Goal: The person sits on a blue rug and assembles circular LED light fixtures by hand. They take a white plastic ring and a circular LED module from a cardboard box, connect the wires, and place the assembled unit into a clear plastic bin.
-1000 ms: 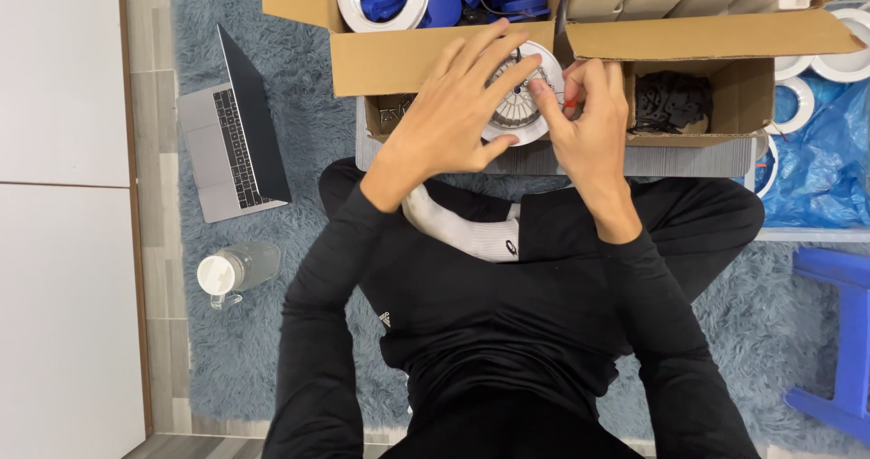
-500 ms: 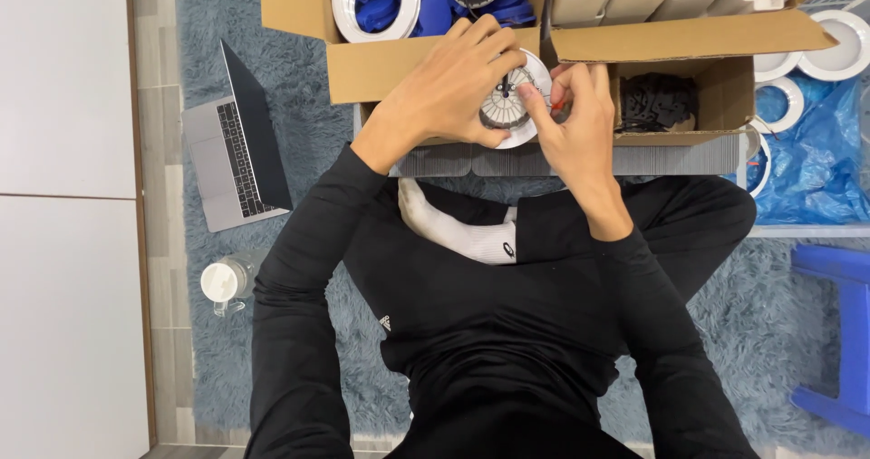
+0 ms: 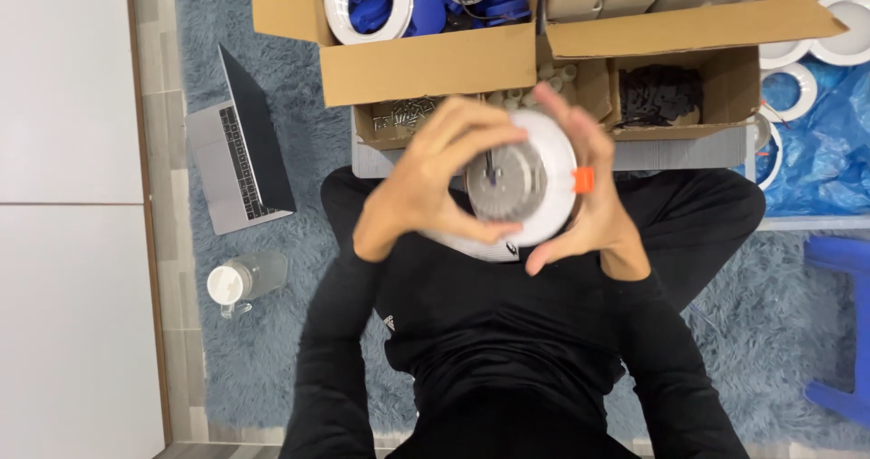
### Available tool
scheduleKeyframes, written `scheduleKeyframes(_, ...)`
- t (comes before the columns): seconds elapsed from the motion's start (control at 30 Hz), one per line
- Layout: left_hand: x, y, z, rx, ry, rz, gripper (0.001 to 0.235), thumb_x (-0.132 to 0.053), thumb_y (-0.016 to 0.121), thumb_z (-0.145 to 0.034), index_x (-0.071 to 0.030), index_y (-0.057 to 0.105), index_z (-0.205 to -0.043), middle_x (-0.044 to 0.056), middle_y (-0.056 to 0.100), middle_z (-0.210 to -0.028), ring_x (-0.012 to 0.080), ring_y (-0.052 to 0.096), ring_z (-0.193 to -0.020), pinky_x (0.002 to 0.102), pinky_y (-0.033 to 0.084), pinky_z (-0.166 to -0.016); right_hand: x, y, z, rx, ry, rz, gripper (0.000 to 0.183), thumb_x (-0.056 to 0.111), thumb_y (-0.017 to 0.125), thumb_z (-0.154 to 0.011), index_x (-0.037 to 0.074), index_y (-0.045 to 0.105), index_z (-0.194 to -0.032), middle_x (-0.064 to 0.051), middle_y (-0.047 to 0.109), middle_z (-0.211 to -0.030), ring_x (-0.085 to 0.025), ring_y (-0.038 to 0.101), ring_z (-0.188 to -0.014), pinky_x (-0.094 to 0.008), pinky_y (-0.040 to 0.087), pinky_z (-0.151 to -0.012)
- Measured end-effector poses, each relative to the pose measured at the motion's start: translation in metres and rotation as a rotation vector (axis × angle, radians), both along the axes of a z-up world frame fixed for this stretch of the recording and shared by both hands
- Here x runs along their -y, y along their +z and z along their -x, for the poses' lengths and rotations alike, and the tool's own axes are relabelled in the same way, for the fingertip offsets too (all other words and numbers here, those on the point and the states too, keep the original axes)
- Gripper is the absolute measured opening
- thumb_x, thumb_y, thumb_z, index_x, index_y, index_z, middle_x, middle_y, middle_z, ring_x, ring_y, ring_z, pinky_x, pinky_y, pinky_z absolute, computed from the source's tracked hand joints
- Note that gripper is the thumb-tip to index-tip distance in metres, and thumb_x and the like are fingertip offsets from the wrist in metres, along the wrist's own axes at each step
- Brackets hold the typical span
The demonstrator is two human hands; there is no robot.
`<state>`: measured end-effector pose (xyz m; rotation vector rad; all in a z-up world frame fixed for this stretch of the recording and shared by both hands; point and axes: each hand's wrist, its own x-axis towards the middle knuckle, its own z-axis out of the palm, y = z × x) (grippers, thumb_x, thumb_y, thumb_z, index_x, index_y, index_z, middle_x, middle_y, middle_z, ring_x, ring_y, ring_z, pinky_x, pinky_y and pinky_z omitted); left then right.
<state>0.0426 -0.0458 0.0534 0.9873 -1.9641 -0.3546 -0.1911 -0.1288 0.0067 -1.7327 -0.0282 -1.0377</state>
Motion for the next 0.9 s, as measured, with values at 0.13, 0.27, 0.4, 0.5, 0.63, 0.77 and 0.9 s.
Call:
scheduleKeyframes(0.13, -0.016, 0.001, 0.023, -0.134, -0.009, -0.086, 0.085, -0.044, 0.104, -0.083, -0.004, 0.062, -0.146, 0.01, 0.063, -0.141, 0.0313, 0.062, -0.129, 0.047, 0.052, -0.117, -0.013, -0.011, 0.004, -0.006, 0.037, -0.009, 0.132, 0.056, 0.093, -0.068, 0.02, 0.025, -0.175, -0.036, 0.023, -0.178, -0.047, 0.028, -0.173, -0.062, 0.031, -0.146)
scheduleKeyframes(0.27, -0.02, -0.015, 0.032, -0.343, 0.007, -0.071, 0.084, -0.047, 0.104, -0.075, -0.006, 0.071, -0.141, 0.01, 0.068, -0.132, 0.0335, 0.066, -0.123, 0.048, 0.054, -0.114, -0.019, -0.03, 0.003, 0.067, 0.127, -0.171, 0.152, 0.045, 0.103, -0.059, 0.021, 0.012, -0.178, -0.042, 0.016, -0.175, -0.058, 0.031, -0.161, -0.072, 0.032, -0.129)
scheduleKeyframes(0.4, -0.026, -0.02, 0.037, -0.376, -0.03, -0.113, 0.088, -0.043, 0.104, -0.079, -0.004, 0.066, -0.148, 0.012, 0.064, -0.138, 0.0341, 0.061, -0.129, 0.051, 0.049, -0.12, -0.023, -0.027, 0.005, 0.086, 0.189, -0.214, 0.155, 0.045, 0.102, -0.058, 0.023, 0.008, -0.179, -0.042, 0.012, -0.176, -0.06, 0.025, -0.162, -0.074, 0.028, -0.13)
scheduleKeyframes(0.5, -0.031, -0.021, 0.04, -0.351, -0.005, -0.117, 0.091, -0.044, 0.102, -0.081, -0.005, 0.063, -0.153, 0.012, 0.063, -0.142, 0.0345, 0.059, -0.131, 0.051, 0.047, -0.121, -0.023, -0.033, 0.006, 0.072, 0.197, -0.213, 0.155, 0.045, 0.102, -0.059, 0.022, 0.006, -0.179, -0.043, 0.01, -0.176, -0.063, 0.023, -0.161, -0.075, 0.026, -0.129)
scheduleKeyframes(0.63, -0.038, -0.032, 0.039, -0.334, -0.011, -0.147, 0.094, -0.043, 0.1, -0.083, -0.006, 0.058, -0.159, 0.011, 0.061, -0.146, 0.0316, 0.057, -0.134, 0.049, 0.045, -0.122, -0.031, -0.042, 0.003, 0.066, 0.189, -0.235, 0.151, 0.045, 0.101, -0.064, 0.022, 0.005, -0.178, -0.043, 0.008, -0.176, -0.065, 0.024, -0.16, -0.077, 0.028, -0.128)
scheduleKeyframes(0.77, -0.049, -0.047, 0.049, -0.337, 0.012, -0.192, 0.094, -0.042, 0.09, -0.094, -0.002, 0.044, -0.166, 0.016, 0.054, -0.152, 0.038, 0.048, -0.144, 0.054, 0.036, -0.128, -0.041, -0.051, -0.003, 0.059, 0.123, -0.218, 0.144, 0.052, 0.095, -0.074, 0.022, 0.001, -0.178, -0.04, 0.003, -0.178, -0.063, 0.022, -0.161, -0.077, 0.026, -0.13)
scheduleKeyframes(0.9, -0.055, -0.075, 0.072, -0.43, 0.04, -0.205, 0.097, -0.05, 0.069, -0.108, 0.0, 0.02, -0.176, 0.019, 0.038, -0.162, 0.0383, 0.032, -0.157, 0.057, 0.019, -0.137, -0.048, -0.066, -0.014, 0.062, 0.042, -0.158, 0.127, 0.07, 0.076, -0.088, 0.02, 0.003, -0.178, -0.038, -0.001, -0.178, -0.059, 0.016, -0.164, -0.073, 0.022, -0.133)
